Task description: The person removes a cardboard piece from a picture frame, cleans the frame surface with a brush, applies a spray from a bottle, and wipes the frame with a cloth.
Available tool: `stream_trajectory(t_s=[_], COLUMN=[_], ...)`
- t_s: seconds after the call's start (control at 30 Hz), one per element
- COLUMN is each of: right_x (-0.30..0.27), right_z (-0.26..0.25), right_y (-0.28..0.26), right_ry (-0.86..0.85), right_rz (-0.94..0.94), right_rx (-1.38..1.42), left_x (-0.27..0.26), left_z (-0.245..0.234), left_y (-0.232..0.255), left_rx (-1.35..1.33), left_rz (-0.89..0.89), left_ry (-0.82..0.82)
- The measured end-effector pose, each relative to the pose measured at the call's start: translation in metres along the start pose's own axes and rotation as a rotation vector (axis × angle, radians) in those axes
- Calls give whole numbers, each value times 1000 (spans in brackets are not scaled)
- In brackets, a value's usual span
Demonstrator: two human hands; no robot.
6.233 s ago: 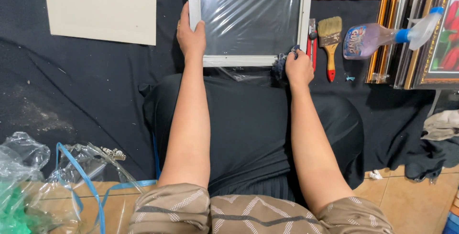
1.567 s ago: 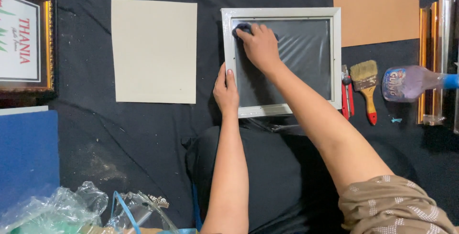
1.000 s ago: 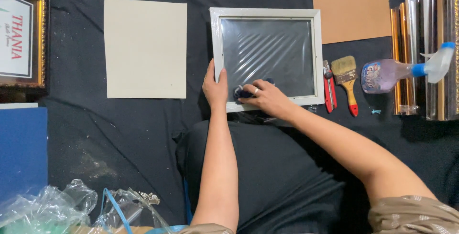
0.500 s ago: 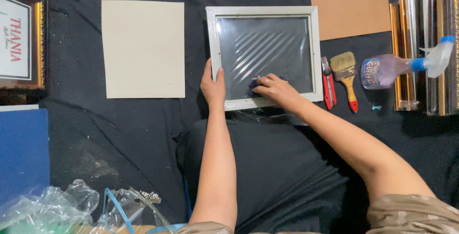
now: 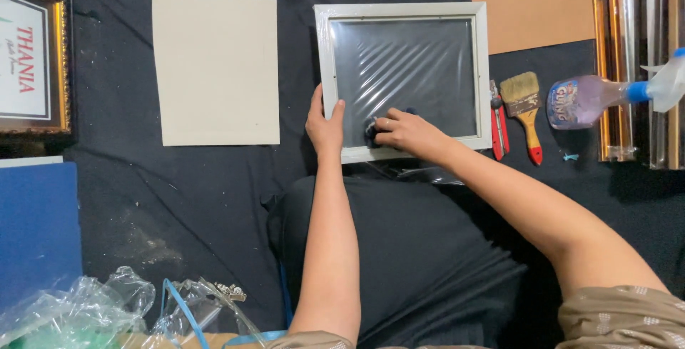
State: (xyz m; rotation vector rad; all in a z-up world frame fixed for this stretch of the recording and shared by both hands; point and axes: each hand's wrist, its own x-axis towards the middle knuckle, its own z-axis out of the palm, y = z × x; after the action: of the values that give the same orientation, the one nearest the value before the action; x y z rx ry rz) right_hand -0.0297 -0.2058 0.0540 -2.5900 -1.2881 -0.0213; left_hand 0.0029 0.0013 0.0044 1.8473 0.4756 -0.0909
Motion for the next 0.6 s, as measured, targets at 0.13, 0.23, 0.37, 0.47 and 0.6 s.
stream_trajectory(t_s=[0.13,0.23,0.37,0.47,0.6], right_x=[7,34,47,27,-19], right_z=[9,21,19,20,8], right_y=[-6,-20,-27,-16,7], right_ry=[47,101,121,74,11], right_rz=[5,3,17,19,72], right_rx=[23,36,85,93,88], left_x=[2,4,5,2,3], left_z=[0,-2,-6,-4,-5], left_y=[-3,-5,-6,-2,-5], left_rx=[-6,16,42,13,-3], left_rz=[-9,13,28,-1,-22], left_ry=[-6,14,35,22,-1])
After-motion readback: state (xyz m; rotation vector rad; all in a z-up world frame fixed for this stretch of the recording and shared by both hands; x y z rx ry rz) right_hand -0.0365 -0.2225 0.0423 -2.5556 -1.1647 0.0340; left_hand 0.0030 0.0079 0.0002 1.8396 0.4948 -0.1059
